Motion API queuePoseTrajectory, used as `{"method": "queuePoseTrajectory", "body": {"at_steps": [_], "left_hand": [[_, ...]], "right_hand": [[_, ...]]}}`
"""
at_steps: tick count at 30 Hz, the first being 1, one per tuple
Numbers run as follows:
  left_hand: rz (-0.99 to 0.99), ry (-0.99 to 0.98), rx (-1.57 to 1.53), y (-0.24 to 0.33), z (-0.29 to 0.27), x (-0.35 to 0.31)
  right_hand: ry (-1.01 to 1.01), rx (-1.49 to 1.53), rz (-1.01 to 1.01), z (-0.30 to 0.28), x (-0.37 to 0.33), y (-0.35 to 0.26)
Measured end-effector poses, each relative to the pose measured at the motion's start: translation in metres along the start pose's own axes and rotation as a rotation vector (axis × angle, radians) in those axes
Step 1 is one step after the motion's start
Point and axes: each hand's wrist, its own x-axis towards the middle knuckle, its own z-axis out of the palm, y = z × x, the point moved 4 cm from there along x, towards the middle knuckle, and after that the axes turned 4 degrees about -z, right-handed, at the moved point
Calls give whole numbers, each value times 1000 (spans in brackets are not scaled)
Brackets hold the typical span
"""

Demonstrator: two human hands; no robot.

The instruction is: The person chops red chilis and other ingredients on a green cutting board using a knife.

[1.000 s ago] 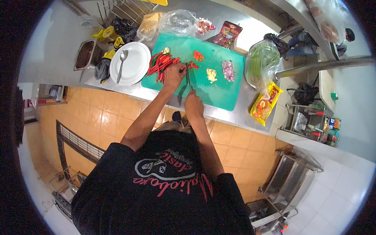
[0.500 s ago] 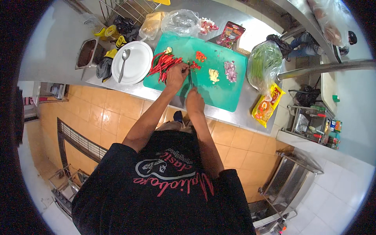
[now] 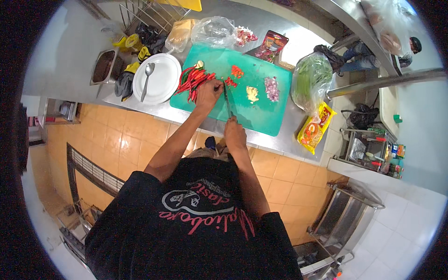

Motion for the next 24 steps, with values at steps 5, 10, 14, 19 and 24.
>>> {"method": "queuePoseTrajectory", "body": {"at_steps": [5, 10, 14, 19, 24], "left_hand": [[-107, -76, -40, 7, -7, -2], [-45, -33, -95, 7, -7, -4], [-17, 12, -154, 0, -1, -3], [8, -5, -103, 4, 3, 0], [-5, -79, -155, 7, -4, 5]], "right_hand": [[24, 17, -57, -7, 13, 10], [32, 117, 6, -14, 6, 30], [12, 110, 33, -11, 6, 38], [-14, 171, 81, -14, 8, 28], [0, 139, 89, -13, 11, 34]]}}
